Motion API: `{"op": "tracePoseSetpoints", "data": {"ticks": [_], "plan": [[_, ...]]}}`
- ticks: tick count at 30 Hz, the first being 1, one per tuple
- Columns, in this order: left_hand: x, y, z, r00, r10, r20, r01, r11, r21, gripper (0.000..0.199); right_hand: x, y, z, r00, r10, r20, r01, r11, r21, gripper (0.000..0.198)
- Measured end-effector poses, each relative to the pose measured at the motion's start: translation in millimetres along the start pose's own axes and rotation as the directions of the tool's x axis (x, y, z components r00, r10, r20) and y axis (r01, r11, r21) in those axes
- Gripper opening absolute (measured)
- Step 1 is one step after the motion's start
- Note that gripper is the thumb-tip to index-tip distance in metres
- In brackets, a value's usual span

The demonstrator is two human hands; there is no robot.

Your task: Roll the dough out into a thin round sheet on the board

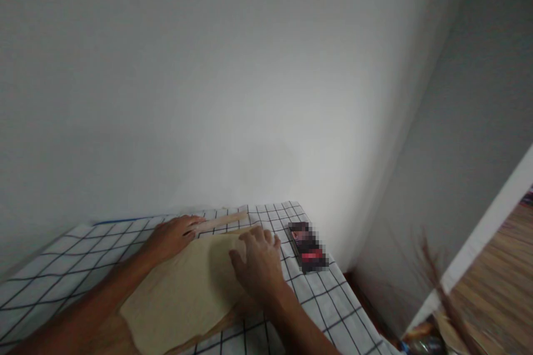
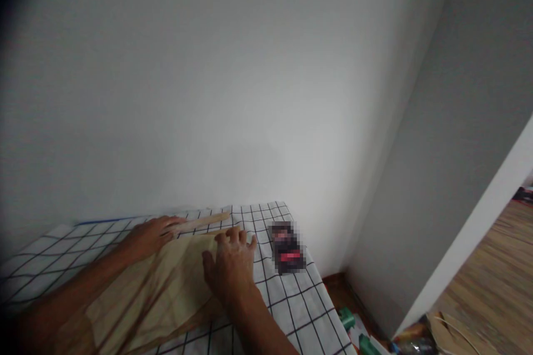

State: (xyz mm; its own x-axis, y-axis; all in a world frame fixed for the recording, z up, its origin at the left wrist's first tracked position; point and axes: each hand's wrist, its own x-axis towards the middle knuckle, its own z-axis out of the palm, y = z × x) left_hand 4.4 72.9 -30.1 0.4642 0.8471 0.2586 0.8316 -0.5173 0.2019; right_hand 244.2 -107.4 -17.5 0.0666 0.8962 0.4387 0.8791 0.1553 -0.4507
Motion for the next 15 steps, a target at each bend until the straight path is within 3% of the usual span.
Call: {"op": "tracePoseSetpoints", "data": {"ticks": [6,15], "plan": [[-21.5,1.9,-4.7,0.981,0.061,-0.182,-0.074,0.995,-0.066,0.044,-0.2,20.8,-18.0,0.955,0.249,0.159,-0.228,0.964,-0.139,0.077],[-50.6,-8.7,5.8,0.977,-0.023,-0.212,-0.037,0.96,-0.277,0.038,-2.4,35.5,-37.2,0.882,0.347,0.32,-0.316,0.938,-0.146,0.109]]}}
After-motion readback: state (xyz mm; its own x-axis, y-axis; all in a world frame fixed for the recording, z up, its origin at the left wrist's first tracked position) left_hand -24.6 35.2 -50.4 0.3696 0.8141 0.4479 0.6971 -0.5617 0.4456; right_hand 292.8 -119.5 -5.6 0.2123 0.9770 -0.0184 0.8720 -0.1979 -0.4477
